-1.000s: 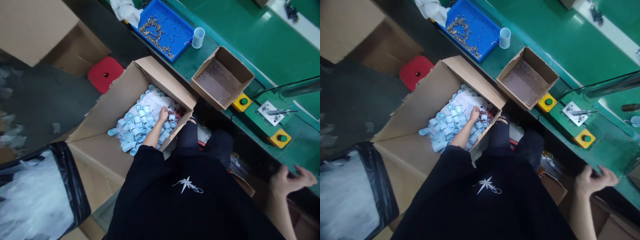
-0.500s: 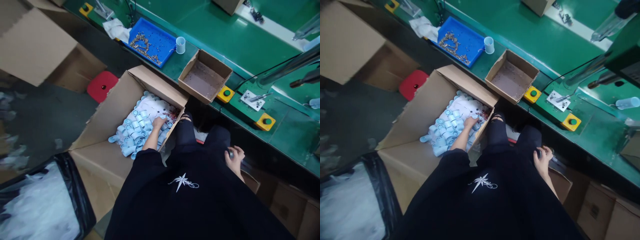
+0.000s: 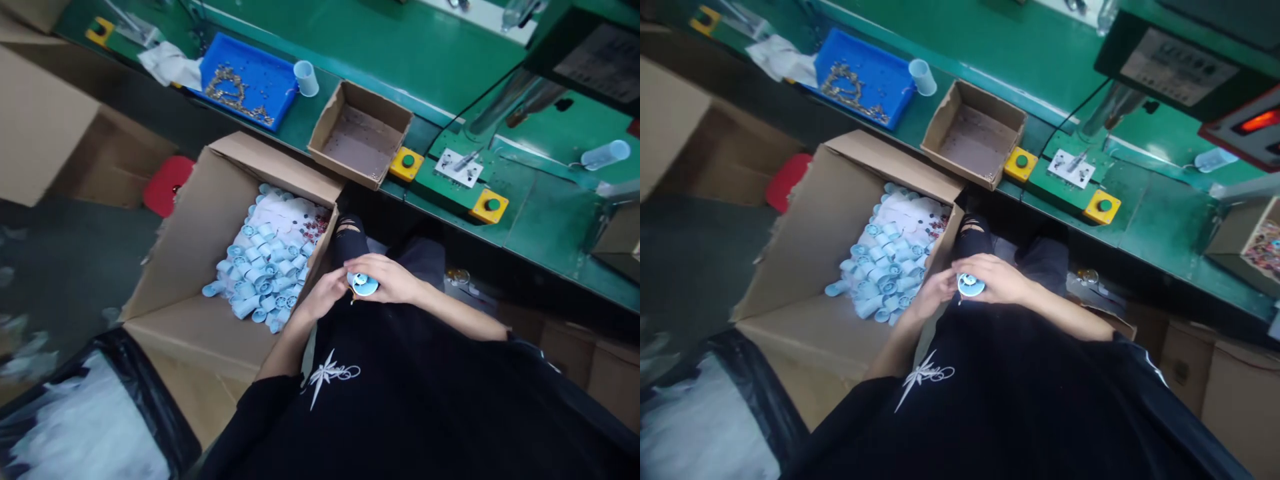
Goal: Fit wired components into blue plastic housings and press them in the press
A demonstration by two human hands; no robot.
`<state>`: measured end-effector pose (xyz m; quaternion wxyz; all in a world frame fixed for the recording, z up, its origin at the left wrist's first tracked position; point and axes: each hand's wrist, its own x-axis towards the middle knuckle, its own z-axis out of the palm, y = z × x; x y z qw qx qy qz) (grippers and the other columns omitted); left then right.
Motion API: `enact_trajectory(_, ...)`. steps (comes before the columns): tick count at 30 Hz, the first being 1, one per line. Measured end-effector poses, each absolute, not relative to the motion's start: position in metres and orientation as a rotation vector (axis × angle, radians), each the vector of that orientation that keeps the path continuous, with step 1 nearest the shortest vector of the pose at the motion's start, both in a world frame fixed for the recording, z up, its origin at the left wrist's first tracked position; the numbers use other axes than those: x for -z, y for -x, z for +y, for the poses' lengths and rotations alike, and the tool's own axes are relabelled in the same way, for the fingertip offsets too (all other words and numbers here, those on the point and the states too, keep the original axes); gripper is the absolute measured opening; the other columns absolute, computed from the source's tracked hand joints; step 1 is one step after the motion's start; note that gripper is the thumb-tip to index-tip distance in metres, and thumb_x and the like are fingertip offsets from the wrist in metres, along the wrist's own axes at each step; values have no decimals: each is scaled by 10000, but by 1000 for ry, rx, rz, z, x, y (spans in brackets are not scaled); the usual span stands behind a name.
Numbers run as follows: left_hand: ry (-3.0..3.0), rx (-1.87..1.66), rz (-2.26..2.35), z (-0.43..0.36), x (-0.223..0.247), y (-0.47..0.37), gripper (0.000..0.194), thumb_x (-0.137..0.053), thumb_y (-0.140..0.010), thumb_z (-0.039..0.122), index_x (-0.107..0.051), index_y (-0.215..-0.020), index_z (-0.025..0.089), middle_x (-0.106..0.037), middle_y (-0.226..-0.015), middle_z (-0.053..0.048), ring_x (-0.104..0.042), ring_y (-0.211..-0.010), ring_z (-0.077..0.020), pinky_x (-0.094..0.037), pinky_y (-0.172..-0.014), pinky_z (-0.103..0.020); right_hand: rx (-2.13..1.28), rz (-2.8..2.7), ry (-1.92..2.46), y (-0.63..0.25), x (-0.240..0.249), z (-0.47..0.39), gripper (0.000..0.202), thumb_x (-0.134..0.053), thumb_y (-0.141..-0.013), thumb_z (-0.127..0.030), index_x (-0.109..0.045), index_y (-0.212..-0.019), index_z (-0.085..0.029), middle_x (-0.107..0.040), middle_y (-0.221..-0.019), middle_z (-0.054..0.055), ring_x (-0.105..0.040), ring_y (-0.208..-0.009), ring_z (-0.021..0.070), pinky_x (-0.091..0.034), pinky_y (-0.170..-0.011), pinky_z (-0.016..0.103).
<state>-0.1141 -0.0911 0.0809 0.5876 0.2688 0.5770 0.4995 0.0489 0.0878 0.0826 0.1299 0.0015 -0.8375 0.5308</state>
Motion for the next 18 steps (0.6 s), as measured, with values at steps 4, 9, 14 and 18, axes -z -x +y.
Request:
enact_trajectory(4, -422, -1454, 1371, -73, -80, 87, 463, -565, -985, 663, -563, -1223, 266, -419, -679, 67, -319, -530, -107, -269, -482, -221, -1743, -2177, 385, -77, -91, 98, 492, -859, -860, -476, -627, -1226, -245, -743, -1252, 116, -738, -1134, 256, -595, -1041, 447)
enact_trajectory(9, -684, -1381, 1453, -60, -85, 78, 336, -594, -1009, 521, -551, -1210, 255, -554, -794, 25, -503, -647, -133, -462, -634, -272, -2143, -2220, 161, -108, -103, 107, 499, -915, -784, -451, -678, -1157, -218, -574, -1526, 151, -576, -1426, 285, -492, -1179, 463)
enact_trajectory(14, -982, -1042, 1651, -45, -102, 82, 228, -654, -983, 432, -673, -1096, 235, -710, -929, -38, -662, -803, -188, -533, -756, -322, -2407, -1760, 232, -119, -97, 106, 538, -940, -765, -444, -644, -1138, -194, -714, -1163, 97, -710, -1099, 221, -582, -990, 402)
enact_trajectory(18, -1268, -839, 1628, -36, -123, 93, 175, -670, -988, 383, -748, -928, 238, -752, -912, -38, -694, -810, -203, -543, -750, -325, -2516, -1387, 153, -131, -90, 111, 595, -978, -713, -447, -618, -1111, -188, -711, -1030, 65, -723, -989, 222, -594, -875, 376)
